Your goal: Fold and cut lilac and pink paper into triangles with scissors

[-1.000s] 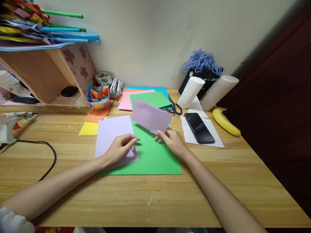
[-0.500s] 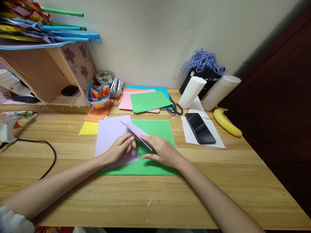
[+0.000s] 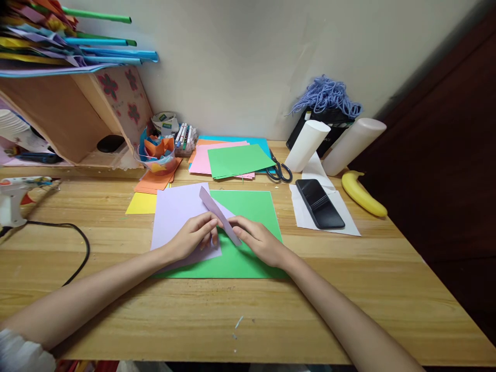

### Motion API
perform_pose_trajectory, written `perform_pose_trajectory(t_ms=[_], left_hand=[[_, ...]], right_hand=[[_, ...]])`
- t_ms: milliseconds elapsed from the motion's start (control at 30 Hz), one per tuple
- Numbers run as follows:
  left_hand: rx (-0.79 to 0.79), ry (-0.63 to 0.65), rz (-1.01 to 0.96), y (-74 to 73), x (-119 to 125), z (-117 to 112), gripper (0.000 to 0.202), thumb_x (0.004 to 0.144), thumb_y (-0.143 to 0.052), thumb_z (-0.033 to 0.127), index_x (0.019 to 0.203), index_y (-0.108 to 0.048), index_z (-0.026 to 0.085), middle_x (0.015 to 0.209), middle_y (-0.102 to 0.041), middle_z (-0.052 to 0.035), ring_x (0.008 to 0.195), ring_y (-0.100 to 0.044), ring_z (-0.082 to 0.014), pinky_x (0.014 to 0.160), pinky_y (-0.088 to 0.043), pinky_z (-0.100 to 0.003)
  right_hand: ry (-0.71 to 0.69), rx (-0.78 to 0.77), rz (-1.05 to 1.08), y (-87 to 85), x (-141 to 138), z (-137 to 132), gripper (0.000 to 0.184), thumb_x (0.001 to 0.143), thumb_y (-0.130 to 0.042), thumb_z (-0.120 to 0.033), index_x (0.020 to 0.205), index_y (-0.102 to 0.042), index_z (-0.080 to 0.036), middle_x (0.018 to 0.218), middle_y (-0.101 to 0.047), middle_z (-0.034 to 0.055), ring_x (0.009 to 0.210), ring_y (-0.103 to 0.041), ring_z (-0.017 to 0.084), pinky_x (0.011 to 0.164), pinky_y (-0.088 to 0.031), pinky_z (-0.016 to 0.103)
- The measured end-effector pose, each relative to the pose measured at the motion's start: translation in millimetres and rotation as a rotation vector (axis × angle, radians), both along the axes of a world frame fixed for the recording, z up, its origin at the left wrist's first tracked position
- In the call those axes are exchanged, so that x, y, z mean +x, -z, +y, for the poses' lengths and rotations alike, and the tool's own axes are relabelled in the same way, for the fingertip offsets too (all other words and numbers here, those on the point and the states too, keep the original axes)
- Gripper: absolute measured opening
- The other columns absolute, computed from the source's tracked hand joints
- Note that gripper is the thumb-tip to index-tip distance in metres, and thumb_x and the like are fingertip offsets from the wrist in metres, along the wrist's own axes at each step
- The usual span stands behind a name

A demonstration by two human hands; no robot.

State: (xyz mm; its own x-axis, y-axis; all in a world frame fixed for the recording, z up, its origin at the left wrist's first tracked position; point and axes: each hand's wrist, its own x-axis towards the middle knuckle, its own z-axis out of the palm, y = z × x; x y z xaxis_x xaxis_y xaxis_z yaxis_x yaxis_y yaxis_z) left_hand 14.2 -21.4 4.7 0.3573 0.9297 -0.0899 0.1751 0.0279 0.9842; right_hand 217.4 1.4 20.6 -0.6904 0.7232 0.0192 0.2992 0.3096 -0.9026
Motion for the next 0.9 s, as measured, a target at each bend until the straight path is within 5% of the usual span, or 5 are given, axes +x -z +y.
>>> perform_pose_trajectory(t_ms=[233, 900], left_hand=[[0.025, -0.004, 0.088, -5.0, 1.3, -0.8, 0.035, 0.087, -0.038, 0.048, 0.081, -0.052, 0.016, 0.06, -0.057, 0.0025, 0.044, -0.042, -0.0079, 0.046, -0.034, -0.02], [0.061, -0.015, 0.153, -4.8, 2.5, 0.1, 0.036, 0.081, -0.048, 0.05, 0.076, -0.052, 0.015, 0.059, -0.062, -0.0011, 0.052, -0.051, -0.0104, 0.051, -0.035, -0.021]], right_hand=[[0.017, -0.131, 0.027, 1.9, -2.1, 2.2, 0.035, 0.088, -0.042, -0.04, 0.114, -0.056, -0.021, 0.112, -0.061, 0.0056, 0.105, -0.053, 0.021, 0.093, -0.039, 0.036], [0.052, -0.084, 0.014, 7.1, -7.2, -1.8, 0.025, 0.084, -0.052, -0.037, 0.102, -0.059, -0.02, 0.099, -0.064, 0.004, 0.094, -0.057, 0.02, 0.085, -0.042, 0.033]])
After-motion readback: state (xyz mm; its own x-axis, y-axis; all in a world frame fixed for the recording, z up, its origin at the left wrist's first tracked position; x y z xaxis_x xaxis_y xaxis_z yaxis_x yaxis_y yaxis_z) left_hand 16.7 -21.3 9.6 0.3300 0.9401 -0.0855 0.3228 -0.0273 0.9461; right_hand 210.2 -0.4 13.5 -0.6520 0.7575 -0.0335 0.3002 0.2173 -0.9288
